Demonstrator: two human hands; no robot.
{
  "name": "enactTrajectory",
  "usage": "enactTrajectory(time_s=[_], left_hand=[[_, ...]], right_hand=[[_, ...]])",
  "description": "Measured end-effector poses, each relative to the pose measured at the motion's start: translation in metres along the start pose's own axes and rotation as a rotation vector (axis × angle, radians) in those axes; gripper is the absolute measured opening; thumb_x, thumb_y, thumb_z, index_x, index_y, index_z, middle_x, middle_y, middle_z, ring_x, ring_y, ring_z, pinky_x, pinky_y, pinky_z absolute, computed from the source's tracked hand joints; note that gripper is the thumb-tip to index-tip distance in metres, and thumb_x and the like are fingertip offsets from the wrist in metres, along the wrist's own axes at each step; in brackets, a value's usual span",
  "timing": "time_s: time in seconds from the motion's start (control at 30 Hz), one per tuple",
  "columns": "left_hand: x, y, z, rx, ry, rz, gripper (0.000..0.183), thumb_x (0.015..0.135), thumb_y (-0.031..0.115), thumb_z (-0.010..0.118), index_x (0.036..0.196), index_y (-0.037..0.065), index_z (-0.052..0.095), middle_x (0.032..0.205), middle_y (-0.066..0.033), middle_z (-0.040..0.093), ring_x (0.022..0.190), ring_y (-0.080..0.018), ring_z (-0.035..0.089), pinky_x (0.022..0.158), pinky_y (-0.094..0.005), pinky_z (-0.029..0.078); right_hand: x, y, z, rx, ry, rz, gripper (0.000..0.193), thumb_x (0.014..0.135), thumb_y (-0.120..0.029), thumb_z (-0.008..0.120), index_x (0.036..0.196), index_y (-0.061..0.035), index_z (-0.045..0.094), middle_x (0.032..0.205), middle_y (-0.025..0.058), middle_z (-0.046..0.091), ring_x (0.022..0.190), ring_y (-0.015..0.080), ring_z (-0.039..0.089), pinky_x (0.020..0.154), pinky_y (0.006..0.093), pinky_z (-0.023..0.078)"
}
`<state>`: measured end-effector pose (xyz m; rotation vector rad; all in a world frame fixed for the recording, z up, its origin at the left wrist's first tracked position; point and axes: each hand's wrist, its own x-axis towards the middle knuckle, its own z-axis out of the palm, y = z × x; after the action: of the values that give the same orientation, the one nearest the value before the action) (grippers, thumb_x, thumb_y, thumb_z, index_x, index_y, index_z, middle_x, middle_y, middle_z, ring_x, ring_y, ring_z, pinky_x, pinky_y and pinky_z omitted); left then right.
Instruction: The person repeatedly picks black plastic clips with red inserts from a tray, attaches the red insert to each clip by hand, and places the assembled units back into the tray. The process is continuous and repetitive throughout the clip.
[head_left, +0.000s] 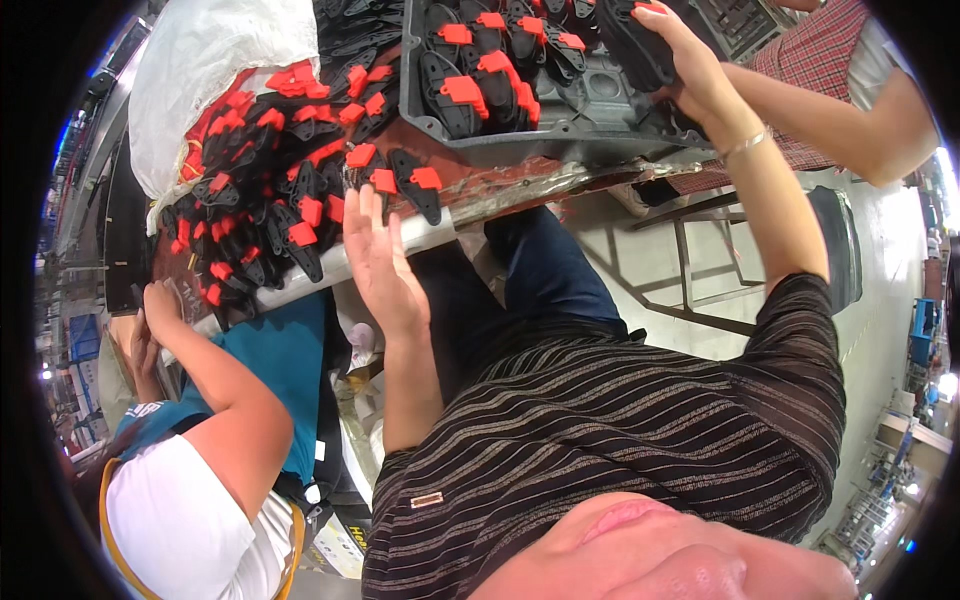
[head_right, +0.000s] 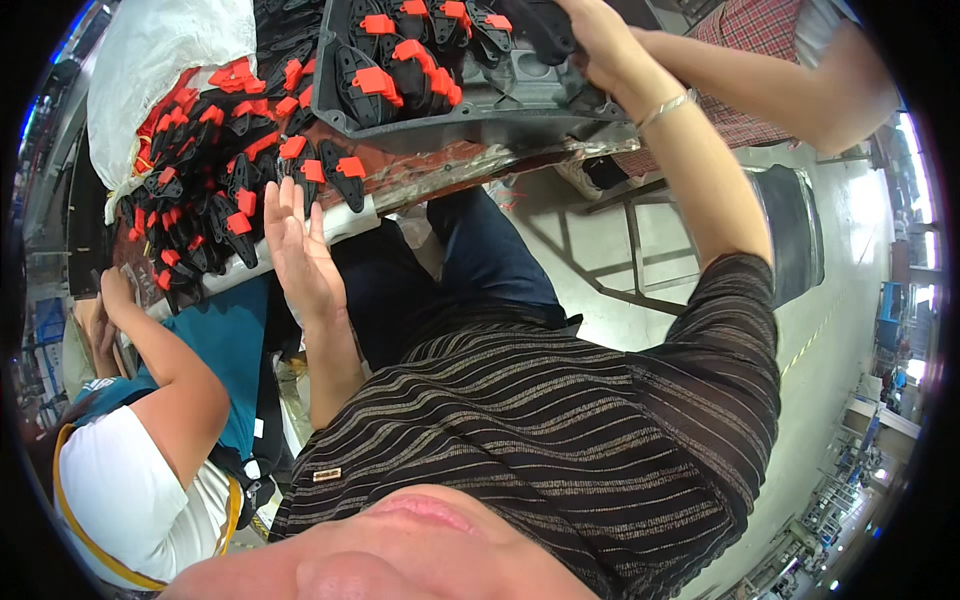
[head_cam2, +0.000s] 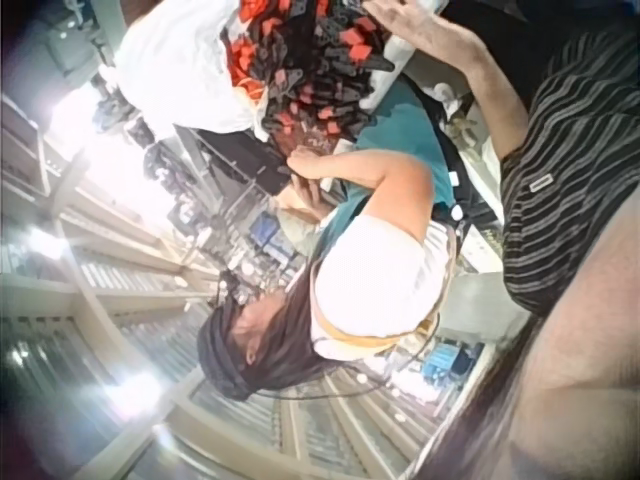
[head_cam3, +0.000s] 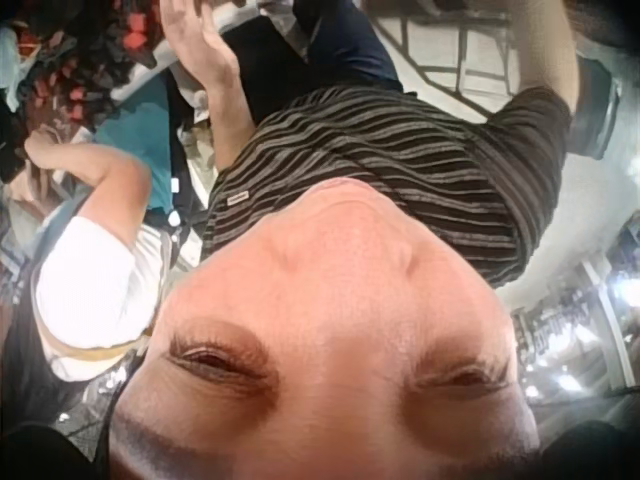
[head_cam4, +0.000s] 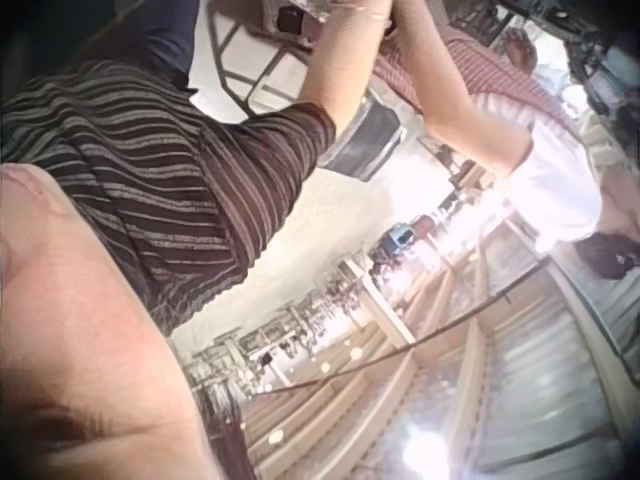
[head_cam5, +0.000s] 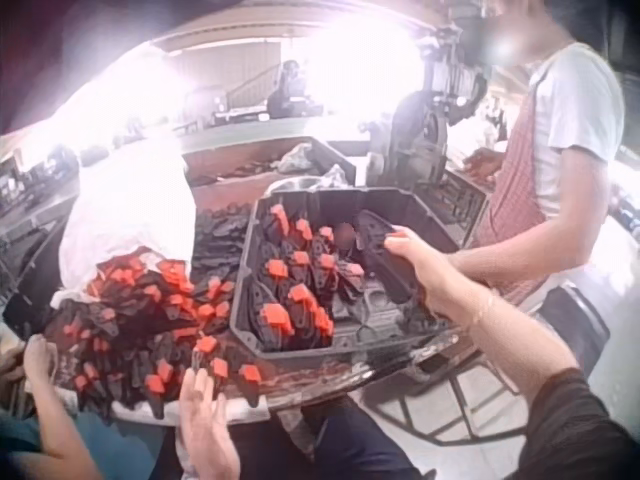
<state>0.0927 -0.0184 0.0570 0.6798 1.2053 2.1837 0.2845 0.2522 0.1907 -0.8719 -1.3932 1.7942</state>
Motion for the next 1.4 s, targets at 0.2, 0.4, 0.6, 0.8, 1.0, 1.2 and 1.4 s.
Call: enactTrajectory(time_s=[0.2,0.4,0.6,0.8,1.0,1.2,1.4], left_hand=[[0.015,-0.033,-0.030,0.210,-0.005,-0.003,0.046,0.097,0.008,0.044,0.141,0.000,0.033,0.144,-0.0169,0.037,0.135,-0.0246,0.033,0.111,-0.0379,0.026],[0.027,-0.046,-0.037,0.310,-0.025,-0.009,0.041,0.093,0.001,0.049,0.133,-0.005,0.042,0.134,-0.0141,0.046,0.127,-0.0203,0.042,0.107,-0.0334,0.033],[0.026,-0.049,-0.045,0.216,0.022,-0.070,0.038,0.092,-0.002,0.049,0.130,-0.005,0.046,0.134,-0.0124,0.047,0.125,-0.0192,0.044,0.107,-0.0329,0.035],[0.027,-0.053,-0.049,0.204,0.013,-0.060,0.037,0.091,-0.005,0.048,0.128,-0.004,0.048,0.134,-0.0123,0.047,0.126,-0.0197,0.044,0.107,-0.0364,0.036],[0.026,-0.056,-0.054,0.201,-0.004,-0.036,0.034,0.090,-0.006,0.048,0.124,-0.003,0.051,0.135,-0.0121,0.046,0.127,-0.0197,0.043,0.107,-0.0378,0.036],[0.025,-0.056,-0.054,0.189,-0.016,-0.032,0.032,0.090,-0.006,0.049,0.122,-0.003,0.052,0.135,-0.0126,0.046,0.126,-0.0199,0.043,0.107,-0.0371,0.036],[0.025,-0.055,-0.055,0.198,-0.028,-0.031,0.031,0.089,-0.007,0.048,0.120,-0.003,0.053,0.134,-0.0130,0.046,0.125,-0.0198,0.044,0.106,-0.0359,0.037]], right_hand=[[0.069,0.027,-0.077,-0.336,0.014,0.474,0.031,0.089,-0.038,0.056,0.102,-0.0107,0.063,0.080,0.0017,0.065,0.060,0.0131,0.060,0.053,0.0276,0.046],[0.130,0.082,-0.108,-0.133,0.090,0.374,0.029,0.090,-0.034,0.057,0.098,-0.0076,0.065,0.085,0.0012,0.068,0.066,0.0115,0.061,0.057,0.0265,0.047],[0.119,0.104,-0.090,-0.237,0.183,0.300,0.023,0.089,-0.029,0.055,0.097,-0.0108,0.065,0.090,0.0000,0.068,0.080,0.0118,0.062,0.071,0.0308,0.046],[0.120,0.114,-0.086,-0.213,0.251,0.220,0.026,0.089,-0.027,0.057,0.104,-0.0070,0.063,0.091,0.0012,0.066,0.082,0.0146,0.062,0.077,0.0316,0.047],[0.122,0.127,-0.086,-0.358,0.217,0.131,0.043,0.089,-0.032,0.057,0.123,-0.0057,0.053,0.116,0.0069,0.059,0.105,0.0178,0.055,0.093,0.0319,0.039],[0.136,0.134,-0.107,-0.749,0.245,0.177,0.068,0.084,-0.047,0.058,0.136,-0.0049,0.044,0.132,0.0182,0.049,0.122,0.0292,0.047,0.101,0.0368,0.037],[0.133,0.125,-0.102,-1.016,0.344,-0.041,0.083,0.076,-0.051,0.069,0.137,-0.0022,0.040,0.121,0.0166,0.053,0.115,0.0232,0.050,0.092,0.0376,0.044]])
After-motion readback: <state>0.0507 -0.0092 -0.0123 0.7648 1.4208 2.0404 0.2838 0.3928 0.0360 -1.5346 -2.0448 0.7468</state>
